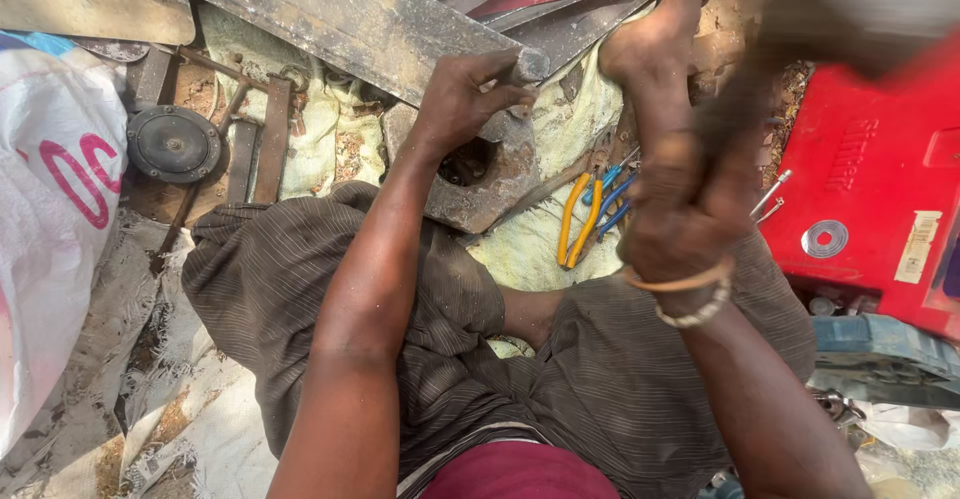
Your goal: The person sits on the ground and uses a hammer to repeatedly strike a metal plate resting on a stone anvil. They adjust the plate's position and orientation multiple times while continuing to hammer it.
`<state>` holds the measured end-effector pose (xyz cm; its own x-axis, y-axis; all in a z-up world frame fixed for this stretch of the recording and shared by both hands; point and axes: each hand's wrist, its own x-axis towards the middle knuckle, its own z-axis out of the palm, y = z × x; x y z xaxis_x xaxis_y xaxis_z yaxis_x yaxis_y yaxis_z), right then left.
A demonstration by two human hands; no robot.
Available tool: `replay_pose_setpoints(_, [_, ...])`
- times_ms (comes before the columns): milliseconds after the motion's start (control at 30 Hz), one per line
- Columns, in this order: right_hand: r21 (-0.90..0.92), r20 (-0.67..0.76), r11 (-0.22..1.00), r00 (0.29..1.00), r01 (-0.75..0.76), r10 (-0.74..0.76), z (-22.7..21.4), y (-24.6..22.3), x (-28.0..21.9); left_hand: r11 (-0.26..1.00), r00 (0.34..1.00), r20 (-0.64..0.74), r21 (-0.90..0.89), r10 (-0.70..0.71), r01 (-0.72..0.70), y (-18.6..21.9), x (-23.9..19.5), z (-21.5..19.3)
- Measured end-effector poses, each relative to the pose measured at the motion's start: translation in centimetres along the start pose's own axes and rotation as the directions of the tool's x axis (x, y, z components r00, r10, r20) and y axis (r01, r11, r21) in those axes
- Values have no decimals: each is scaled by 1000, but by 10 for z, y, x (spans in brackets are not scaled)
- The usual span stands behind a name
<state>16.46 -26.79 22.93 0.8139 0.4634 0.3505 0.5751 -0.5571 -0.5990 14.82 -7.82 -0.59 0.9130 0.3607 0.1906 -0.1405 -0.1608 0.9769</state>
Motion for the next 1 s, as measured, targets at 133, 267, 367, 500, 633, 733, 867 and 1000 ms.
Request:
replay_pose_setpoints(133, [-24, 435, 998, 899, -56, 61, 14, 33, -4, 993, 993, 13, -27, 117, -117, 8, 5, 2])
replay_pose_setpoints(267, [41, 197, 998, 979, 37, -44, -60, 44, -12, 999, 999, 31, -38, 25, -24, -8, -13, 13])
replay_pose_setpoints(367, [121, -15, 981, 988, 151, -150, -62, 32, 8, 999, 995, 93, 33, 19, -22, -24, 2, 5])
replay_pose_setpoints(500, [-75, 96, 968, 968, 240, -232, -1, 22, 2, 995, 993, 114, 93, 22, -33, -21, -2, -3])
replay_pose_setpoints(633, [-44, 457, 999, 889, -12, 31, 8, 29, -3, 990, 997, 76, 139, 21, -32, -1, 2, -8])
replay_pose_setpoints(733, [1, 233, 999, 972, 42, -41, -40, 31, -4, 996, 998, 10, 70, 59, -59, -5, -4, 5])
replay_pose_setpoints(867, [182, -113, 981, 992, 72, -51, -63, 17, 8, 974, 981, -83, 164, 173, -158, -19, 9, 3])
replay_pose_setpoints(1000, [-93, 70, 936, 940, 340, -334, -1, 17, -5, 996, 996, -59, 66, 63, -59, -14, -1, 6])
